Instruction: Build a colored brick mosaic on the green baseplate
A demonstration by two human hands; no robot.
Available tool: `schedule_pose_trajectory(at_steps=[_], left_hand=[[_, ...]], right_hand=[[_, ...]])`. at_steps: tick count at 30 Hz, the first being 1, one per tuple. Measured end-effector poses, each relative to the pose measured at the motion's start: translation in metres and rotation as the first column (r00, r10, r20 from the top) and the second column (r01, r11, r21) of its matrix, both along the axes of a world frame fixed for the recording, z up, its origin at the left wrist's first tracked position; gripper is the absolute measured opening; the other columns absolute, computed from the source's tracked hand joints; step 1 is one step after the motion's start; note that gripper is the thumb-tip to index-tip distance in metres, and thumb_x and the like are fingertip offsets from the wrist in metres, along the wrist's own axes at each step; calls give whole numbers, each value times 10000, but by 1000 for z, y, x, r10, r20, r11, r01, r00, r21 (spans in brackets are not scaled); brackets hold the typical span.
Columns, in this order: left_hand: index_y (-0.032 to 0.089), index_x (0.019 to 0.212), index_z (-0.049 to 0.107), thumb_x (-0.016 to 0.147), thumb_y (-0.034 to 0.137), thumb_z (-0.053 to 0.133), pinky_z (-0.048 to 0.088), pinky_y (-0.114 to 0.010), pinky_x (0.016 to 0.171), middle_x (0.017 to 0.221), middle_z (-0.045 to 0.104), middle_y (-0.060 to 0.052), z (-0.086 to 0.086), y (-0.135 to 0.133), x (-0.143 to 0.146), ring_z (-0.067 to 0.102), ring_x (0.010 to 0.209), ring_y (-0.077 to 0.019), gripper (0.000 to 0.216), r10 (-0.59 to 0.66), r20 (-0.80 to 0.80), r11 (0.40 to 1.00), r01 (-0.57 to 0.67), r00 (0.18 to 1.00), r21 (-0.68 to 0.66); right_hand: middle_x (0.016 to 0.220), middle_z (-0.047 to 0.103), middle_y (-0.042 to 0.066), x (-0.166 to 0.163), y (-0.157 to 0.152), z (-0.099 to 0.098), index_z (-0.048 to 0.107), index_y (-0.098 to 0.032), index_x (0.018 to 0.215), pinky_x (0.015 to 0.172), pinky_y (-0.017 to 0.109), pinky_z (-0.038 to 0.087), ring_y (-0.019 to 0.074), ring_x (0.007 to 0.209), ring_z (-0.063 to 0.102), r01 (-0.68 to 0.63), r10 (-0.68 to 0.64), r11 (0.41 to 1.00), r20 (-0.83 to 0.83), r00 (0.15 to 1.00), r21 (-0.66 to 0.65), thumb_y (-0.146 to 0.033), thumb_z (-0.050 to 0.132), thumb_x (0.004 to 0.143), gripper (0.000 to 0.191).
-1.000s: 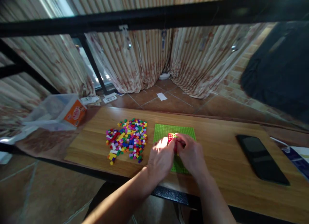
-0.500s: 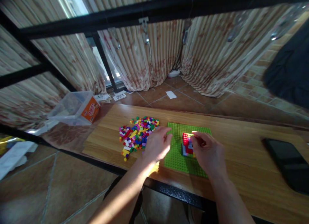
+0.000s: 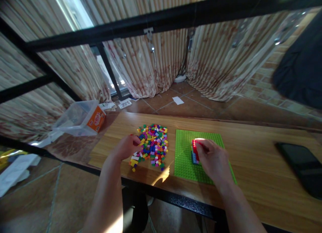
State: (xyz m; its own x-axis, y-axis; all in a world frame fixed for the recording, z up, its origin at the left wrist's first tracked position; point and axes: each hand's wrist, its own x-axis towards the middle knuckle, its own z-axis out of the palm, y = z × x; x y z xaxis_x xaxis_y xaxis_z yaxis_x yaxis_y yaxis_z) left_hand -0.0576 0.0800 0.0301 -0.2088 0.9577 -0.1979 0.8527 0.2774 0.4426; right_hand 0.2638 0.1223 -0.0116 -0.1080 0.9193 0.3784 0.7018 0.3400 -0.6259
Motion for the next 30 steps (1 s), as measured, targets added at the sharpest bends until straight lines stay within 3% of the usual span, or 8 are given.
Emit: schedule_pose_trajectory(at_steps=[3,11,13,16,19,23,27,30], left_hand=[[195,758,728,685,197,716,421,-274,659,749,723,-44,2,3,8,643,721,-189,74,53,-55,998,-54,997,-26],[194,708,680,700,189,704,420,-268,666,755,709,-39,3,6,7,639,746,-185,26,50,-70,999,-50,996,2],[179,712,674,707,173,697,428,-266,670,741,702,-36,2,9,6,633,732,-175,24,74,-15,996,-74,997,48],[158,805,690,726,155,660,451,-257,676,756,703,-33,1,12,7,636,738,-162,84,81,235,983,-117,969,142],[150,858,693,735,211,656,479,-257,685,784,700,-27,3,15,17,637,745,-155,143,9,555,969,-145,832,202],[150,833,663,696,287,720,504,-254,669,746,672,-1,7,18,50,624,673,-122,202,-18,842,978,-165,539,127],[151,820,643,672,280,768,521,-238,690,757,669,1,5,21,88,645,697,-108,233,-29,958,991,-118,284,65],[152,844,648,676,254,776,531,-235,721,814,669,-3,1,21,111,659,746,-108,234,-13,988,993,-110,153,30]], right_hand=[[906,749,37,0,0,-1,716,-254,884,739,346,529,210,782,697,2,-2,1000,-4,1000,-8,-374,506,875,243],[904,743,20,-1,0,2,711,-257,871,735,336,518,202,791,689,-12,12,999,-12,1000,-35,-368,508,878,232],[911,740,21,-1,-1,4,709,-254,873,753,337,514,199,804,686,-22,22,999,-13,1000,-36,-359,500,884,234],[901,736,28,-4,-2,7,705,-247,861,757,345,509,204,814,679,-14,13,999,-29,999,-31,-350,491,888,240],[879,733,29,-11,-5,10,701,-244,860,752,352,512,206,805,671,2,-2,1000,-105,994,1,-353,502,891,229],[862,739,29,-30,-13,14,711,-247,880,749,356,524,194,779,667,-10,20,999,-242,970,43,-370,540,898,211],[863,747,41,-46,-18,14,729,-238,908,713,338,542,187,768,679,-103,86,995,-438,895,-14,-356,597,868,182],[842,740,35,-50,-18,14,734,-237,924,732,343,551,185,772,682,-178,119,982,-519,846,-64,-368,638,845,180]])
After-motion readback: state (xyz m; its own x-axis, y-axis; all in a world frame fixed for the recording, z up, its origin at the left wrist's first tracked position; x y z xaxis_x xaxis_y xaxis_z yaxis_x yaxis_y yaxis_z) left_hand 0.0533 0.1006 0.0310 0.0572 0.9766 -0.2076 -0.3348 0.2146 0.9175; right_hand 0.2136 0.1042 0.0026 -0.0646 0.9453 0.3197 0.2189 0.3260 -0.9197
